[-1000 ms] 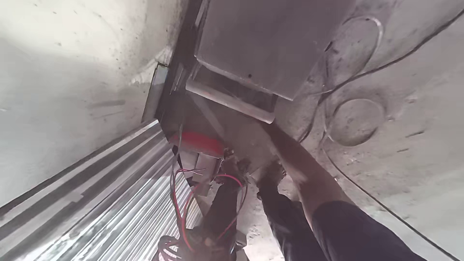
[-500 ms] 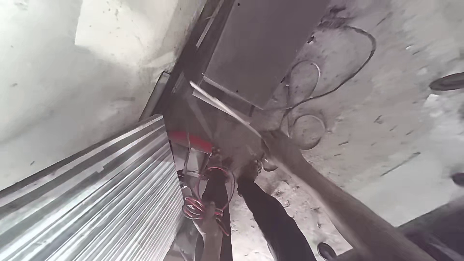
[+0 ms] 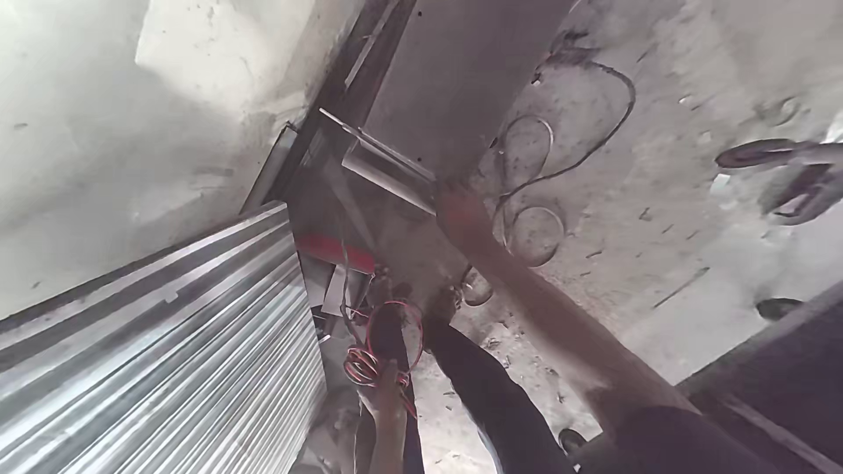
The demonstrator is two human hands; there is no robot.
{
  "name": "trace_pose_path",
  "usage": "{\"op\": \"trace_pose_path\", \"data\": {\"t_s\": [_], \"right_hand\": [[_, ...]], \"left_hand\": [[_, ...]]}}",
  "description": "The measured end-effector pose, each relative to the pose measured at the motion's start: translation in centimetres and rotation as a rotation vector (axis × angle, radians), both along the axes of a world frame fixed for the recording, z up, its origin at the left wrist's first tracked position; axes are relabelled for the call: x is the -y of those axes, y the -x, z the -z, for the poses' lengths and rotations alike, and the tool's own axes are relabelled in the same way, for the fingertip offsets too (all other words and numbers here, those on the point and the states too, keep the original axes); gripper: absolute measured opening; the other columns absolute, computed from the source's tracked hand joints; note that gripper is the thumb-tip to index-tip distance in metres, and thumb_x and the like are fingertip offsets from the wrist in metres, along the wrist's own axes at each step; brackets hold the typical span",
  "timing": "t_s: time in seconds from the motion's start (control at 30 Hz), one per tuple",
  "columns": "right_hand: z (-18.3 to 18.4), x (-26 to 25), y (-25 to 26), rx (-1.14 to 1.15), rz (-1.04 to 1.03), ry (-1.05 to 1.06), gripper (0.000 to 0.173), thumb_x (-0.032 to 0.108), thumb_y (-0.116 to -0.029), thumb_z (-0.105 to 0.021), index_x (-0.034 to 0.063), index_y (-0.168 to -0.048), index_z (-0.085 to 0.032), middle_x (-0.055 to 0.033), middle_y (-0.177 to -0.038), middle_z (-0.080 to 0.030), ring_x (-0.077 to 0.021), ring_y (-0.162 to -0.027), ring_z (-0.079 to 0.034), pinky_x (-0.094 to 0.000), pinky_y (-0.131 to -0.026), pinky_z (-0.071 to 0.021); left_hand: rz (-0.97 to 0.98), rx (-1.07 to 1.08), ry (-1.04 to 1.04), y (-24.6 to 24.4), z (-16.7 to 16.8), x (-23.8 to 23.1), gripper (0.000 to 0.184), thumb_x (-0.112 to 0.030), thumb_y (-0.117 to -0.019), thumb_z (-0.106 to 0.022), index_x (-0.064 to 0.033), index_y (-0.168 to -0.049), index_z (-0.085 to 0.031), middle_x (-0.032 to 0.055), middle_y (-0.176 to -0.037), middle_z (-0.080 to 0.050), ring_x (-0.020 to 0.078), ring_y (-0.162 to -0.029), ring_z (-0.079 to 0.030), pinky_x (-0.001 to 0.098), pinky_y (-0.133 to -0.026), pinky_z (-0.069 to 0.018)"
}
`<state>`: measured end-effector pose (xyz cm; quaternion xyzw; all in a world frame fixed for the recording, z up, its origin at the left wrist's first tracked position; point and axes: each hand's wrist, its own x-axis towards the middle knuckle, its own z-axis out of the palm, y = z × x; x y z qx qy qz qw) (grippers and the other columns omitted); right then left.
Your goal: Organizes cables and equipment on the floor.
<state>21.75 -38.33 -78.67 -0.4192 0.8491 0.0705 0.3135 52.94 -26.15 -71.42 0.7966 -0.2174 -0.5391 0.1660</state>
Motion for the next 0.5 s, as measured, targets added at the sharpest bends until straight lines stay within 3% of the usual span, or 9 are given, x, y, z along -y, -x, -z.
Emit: {"op": "trace_pose_path", "data": {"t_s": [0.07, 0.13, 0.2, 0.27, 0.33, 0.4, 0.5], "right_hand": [[-0.3, 0.3, -1.4, 0.014, 0.059, 0.092, 0.037, 0.025, -0.1052, -0.052, 0.0044, -0.135, -0.061, -0.0218, -0.129, -0.065, -0.0406, -0.117, -0.065, -0.0571, -0.094, -0.0551], [0.3, 1.2, -3.2, 0.013, 0.058, 0.18, 0.046, 0.035, -0.1037, -0.056, 0.0097, -0.142, -0.058, -0.0186, -0.133, -0.064, -0.0387, -0.121, -0.063, -0.0585, -0.097, -0.0536], [0.9, 3.4, -4.2, 0.052, 0.077, 0.109, 0.054, 0.041, -0.1026, -0.058, 0.0107, -0.147, -0.051, -0.0186, -0.139, -0.059, -0.0397, -0.128, -0.058, -0.0642, -0.103, -0.0465], [2.6, 5.6, -3.9, 0.158, 0.148, 0.042, 0.059, 0.044, -0.0997, -0.062, 0.0068, -0.144, -0.053, -0.0215, -0.134, -0.062, -0.041, -0.125, -0.06, -0.0642, -0.102, -0.0481], [4.4, 6.9, -3.1, 0.208, 0.195, -0.06, 0.06, 0.052, -0.0942, -0.065, 0.0094, -0.137, -0.059, -0.0207, -0.124, -0.068, -0.0415, -0.116, -0.065, -0.0677, -0.094, -0.0506], [4.9, 7.6, -3.4, 0.164, 0.183, -0.099, 0.057, 0.05, -0.0907, -0.068, 0.0089, -0.13, -0.063, -0.0214, -0.121, -0.069, -0.0434, -0.112, -0.066, -0.0706, -0.089, -0.0507], [4.5, 7.7, -4.7, 0.105, 0.222, -0.098, 0.05, 0.035, -0.0901, -0.069, 0.0061, -0.131, -0.062, -0.0238, -0.124, -0.067, -0.0453, -0.115, -0.065, -0.071, -0.09, -0.0504]], "left_hand": [[0.005, 0.0, -0.016, 0.0, 0.0, 0.0, 0.033, 0.008, -0.0772, -0.072, 0.0017, -0.107, -0.059, 0.0057, -0.079, -0.065, 0.0116, -0.065, -0.064, 0.0298, -0.059, -0.0582], [0.021, -0.012, -0.026, -0.2, -0.3, 0.0, 0.033, 0.009, -0.0786, -0.071, 0.0024, -0.109, -0.058, 0.0055, -0.08, -0.065, 0.0108, -0.067, -0.065, 0.0291, -0.061, -0.0589], [0.026, -0.024, -0.032, -0.4, -0.4, 0.1, 0.037, 0.009, -0.0798, -0.071, 0.004, -0.114, -0.057, 0.0069, -0.082, -0.065, 0.0114, -0.067, -0.065, 0.0294, -0.061, -0.059], [0.022, -0.039, -0.024, -1.1, -0.6, 0.2, 0.04, 0.009, -0.0792, -0.071, 0.004, -0.115, -0.056, 0.0067, -0.083, -0.064, 0.0113, -0.069, -0.065, 0.0293, -0.062, -0.0584], [-0.007, -0.061, 0.012, -1.7, -0.6, 0.4, 0.036, 0.008, -0.0765, -0.072, 0.0029, -0.109, -0.058, 0.0059, -0.079, -0.064, 0.0112, -0.066, -0.064, 0.0289, -0.059, -0.058], [-0.027, -0.097, 0.048, -2.9, -0.7, 0.6, 0.036, 0.005, -0.0744, -0.072, 0.0029, -0.108, -0.059, 0.006, -0.08, -0.064, 0.0115, -0.068, -0.065, 0.0294, -0.062, -0.0585], [-0.058, -0.11, 0.07, -5.4, -1.0, 0.7, 0.039, 0.003, -0.0738, -0.074, 0.0033, -0.11, -0.059, 0.0072, -0.082, -0.065, 0.0125, -0.07, -0.066, 0.0294, -0.062, -0.0586]]}}
